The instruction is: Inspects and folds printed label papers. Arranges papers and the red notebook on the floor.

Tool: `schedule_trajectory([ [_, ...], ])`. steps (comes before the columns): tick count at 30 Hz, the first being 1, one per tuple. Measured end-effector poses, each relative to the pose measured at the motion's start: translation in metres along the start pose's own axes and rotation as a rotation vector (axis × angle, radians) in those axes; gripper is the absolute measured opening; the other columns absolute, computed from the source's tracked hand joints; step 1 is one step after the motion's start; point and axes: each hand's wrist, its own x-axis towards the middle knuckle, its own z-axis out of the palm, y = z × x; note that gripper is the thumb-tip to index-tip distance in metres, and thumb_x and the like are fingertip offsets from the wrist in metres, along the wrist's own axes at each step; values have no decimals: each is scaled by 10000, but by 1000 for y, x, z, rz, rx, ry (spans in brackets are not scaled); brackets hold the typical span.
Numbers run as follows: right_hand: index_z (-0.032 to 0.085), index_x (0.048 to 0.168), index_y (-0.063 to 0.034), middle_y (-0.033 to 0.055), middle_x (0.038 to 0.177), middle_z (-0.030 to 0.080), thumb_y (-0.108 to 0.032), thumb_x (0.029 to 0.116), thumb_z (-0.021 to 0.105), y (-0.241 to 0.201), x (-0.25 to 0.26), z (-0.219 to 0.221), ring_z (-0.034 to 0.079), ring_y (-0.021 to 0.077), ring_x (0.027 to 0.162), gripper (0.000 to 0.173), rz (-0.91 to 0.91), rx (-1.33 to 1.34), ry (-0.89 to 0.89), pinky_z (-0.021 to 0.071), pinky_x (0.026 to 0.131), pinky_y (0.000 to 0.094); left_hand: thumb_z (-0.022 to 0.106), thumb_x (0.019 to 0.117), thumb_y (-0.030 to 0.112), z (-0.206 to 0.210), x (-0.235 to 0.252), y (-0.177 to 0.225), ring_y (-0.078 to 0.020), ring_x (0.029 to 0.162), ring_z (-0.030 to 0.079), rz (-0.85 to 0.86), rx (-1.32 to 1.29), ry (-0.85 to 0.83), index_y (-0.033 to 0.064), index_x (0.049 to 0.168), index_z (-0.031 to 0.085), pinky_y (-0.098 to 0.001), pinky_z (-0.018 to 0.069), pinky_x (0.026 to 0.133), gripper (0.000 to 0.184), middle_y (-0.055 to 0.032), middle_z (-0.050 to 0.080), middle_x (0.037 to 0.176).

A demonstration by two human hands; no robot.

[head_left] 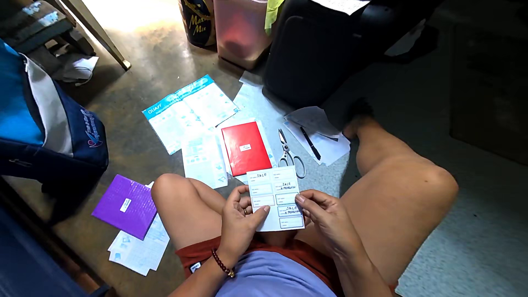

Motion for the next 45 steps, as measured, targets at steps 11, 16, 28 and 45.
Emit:
schedule_trajectory([
  [11, 728, 862, -98, -53, 744, 730, 0, 952, 551, 0, -1, 1, 684, 11, 634, 222, 1, 13, -20, 586, 599, 171, 662, 829, -175, 1, 0, 0, -141, 808, 761, 4, 5, 3, -66, 1234, 477, -279, 638, 738, 458, -89, 763, 929],
  [16, 730, 856, -93, -50, 741, 729, 6, 946, 552, 1, -2, 1, 679, 7, 628, 223, -3, 16, -16, 578, 590, 165, 649, 844, -175, 0, -1, 1, -142, 802, 761, -2, 7, 0, -60, 1235, 474, -282, 639, 737, 444, -88, 763, 922],
  [28, 734, 868, -93, -49, 747, 733, 2, 954, 552, 2, -2, 0, 684, 13, 633, 222, -7, 23, -20, 586, 601, 171, 605, 889, -150, 0, -1, 0, -130, 803, 756, 0, 16, -8, -58, 1244, 471, -282, 636, 742, 390, -79, 758, 924],
  [45, 729, 864, -98, -56, 742, 729, -1, 957, 546, 2, -2, 0, 682, 9, 631, 227, -4, 13, -11, 583, 596, 167, 457, 982, -100, -3, 0, -1, -119, 806, 751, -11, -12, -17, -55, 1251, 481, -284, 629, 755, 273, -60, 754, 915],
])
